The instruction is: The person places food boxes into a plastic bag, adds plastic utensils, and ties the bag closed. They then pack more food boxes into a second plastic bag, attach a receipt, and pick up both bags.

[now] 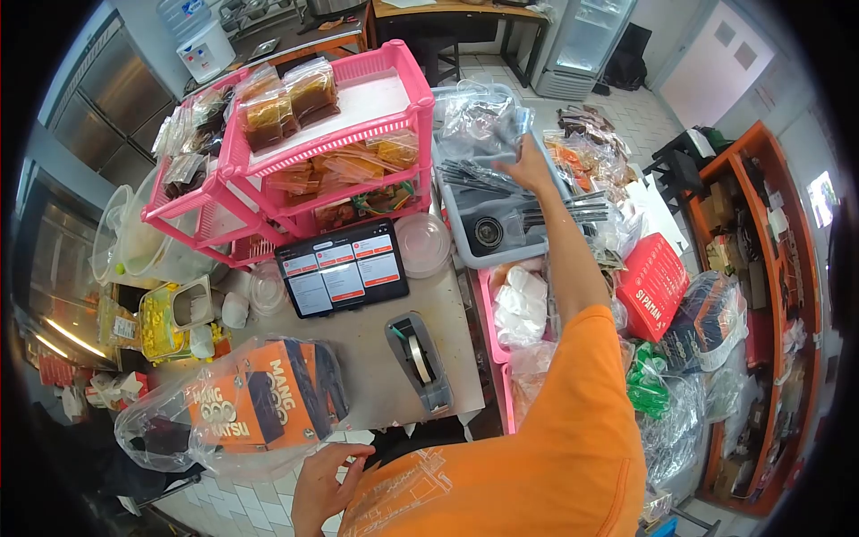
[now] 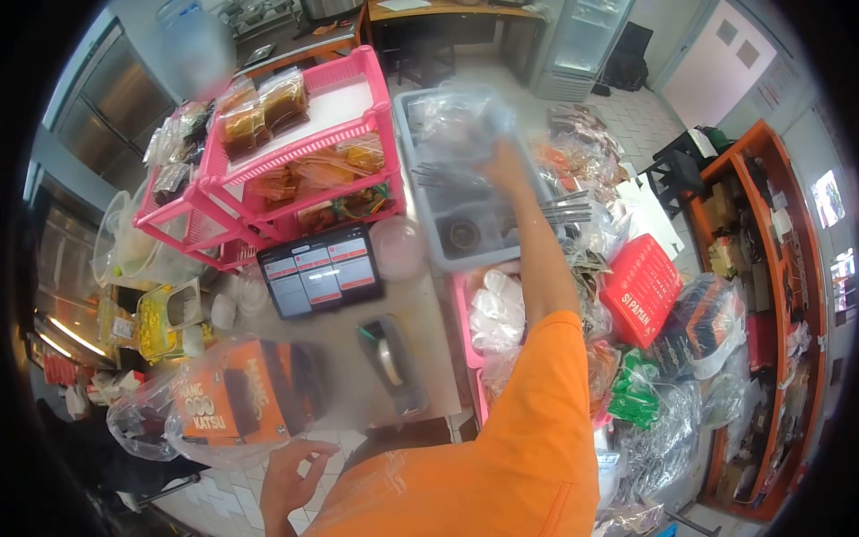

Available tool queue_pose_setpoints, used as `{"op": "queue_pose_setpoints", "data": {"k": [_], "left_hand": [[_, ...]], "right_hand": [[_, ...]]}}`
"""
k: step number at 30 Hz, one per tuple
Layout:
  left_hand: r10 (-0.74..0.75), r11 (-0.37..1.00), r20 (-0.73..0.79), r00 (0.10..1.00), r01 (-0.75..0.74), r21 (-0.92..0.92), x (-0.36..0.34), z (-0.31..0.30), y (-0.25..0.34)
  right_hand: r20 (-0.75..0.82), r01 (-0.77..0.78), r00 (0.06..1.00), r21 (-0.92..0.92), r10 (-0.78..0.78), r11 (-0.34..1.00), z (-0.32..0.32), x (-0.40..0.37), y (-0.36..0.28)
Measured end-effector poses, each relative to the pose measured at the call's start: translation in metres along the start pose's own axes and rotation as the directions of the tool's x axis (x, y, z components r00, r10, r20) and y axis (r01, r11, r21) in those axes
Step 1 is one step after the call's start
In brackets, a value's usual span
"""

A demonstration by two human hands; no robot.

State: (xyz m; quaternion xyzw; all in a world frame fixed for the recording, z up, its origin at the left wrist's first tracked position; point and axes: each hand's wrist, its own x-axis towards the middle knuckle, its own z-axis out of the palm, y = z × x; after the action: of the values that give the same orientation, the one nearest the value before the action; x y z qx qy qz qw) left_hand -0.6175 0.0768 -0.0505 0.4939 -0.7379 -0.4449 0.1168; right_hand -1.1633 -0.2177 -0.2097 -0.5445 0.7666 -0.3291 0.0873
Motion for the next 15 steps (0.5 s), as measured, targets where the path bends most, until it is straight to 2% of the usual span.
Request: {"op": "queue_pose_setpoints", "data": {"k": [1, 4, 5, 6, 8, 9, 11, 12, 14, 15], "left_hand": [[-0.007, 1.0, 0.0, 1.0, 0.007, -0.03, -0.002, -0.001, 0.0], [0.001, 0.999, -0.013, 1.0, -0.002, -0.04, -0.001, -0.002, -0.002], [-0.002, 1.0, -0.016, 1.0, 0.001, -0.024, -0.001, -0.002, -0.004], [-0.003, 1.0, -0.019, 1.0, 0.002, -0.021, -0.001, -0.002, -0.004], [0.004, 1.0, -0.058, 0.998, -0.004, -0.009, -0.003, -0.003, -0.004], [0.001, 1.0, -0.059, 0.998, -0.002, -0.011, -0.004, -0.003, -0.005], [-0.046, 0.998, -0.105, 0.993, 0.04, -0.049, -0.008, -0.004, -0.005], [-0.052, 0.997, -0.109, 0.993, 0.046, -0.055, -0.012, -0.007, -0.001], [-0.034, 0.996, -0.098, 0.995, 0.025, -0.091, -0.023, -0.02, 0.017], [-0.009, 0.993, -0.077, 0.997, -0.001, -0.12, -0.033, -0.037, 0.025]], "right_hand": [[0.169, 0.028, 0.986, -0.144, -0.003, 0.989, -0.005, -0.001, -0.002], [0.203, 0.083, 0.978, -0.212, -0.039, 0.974, 0.013, -0.003, -0.01], [0.164, 0.191, 0.975, -0.262, -0.152, 0.946, 0.032, 0.004, 0.006], [0.162, 0.192, 0.975, -0.258, -0.154, 0.947, 0.041, 0.011, 0.013], [0.302, 0.127, 0.953, -0.319, -0.026, 0.939, 0.051, 0.018, 0.02], [0.305, 0.13, 0.952, -0.319, -0.028, 0.939, 0.048, 0.017, 0.016], [0.177, 0.025, 0.984, -0.314, 0.033, 0.949, 0.041, 0.016, 0.006], [0.184, 0.032, 0.983, -0.315, 0.028, 0.949, 0.037, 0.015, 0.003], [-0.143, 0.107, 0.98, -0.209, -0.139, 0.972, 0.025, 0.017, -0.001], [-0.248, 0.218, 0.925, -0.273, -0.288, 0.937, 0.019, 0.017, 0.0]]}}
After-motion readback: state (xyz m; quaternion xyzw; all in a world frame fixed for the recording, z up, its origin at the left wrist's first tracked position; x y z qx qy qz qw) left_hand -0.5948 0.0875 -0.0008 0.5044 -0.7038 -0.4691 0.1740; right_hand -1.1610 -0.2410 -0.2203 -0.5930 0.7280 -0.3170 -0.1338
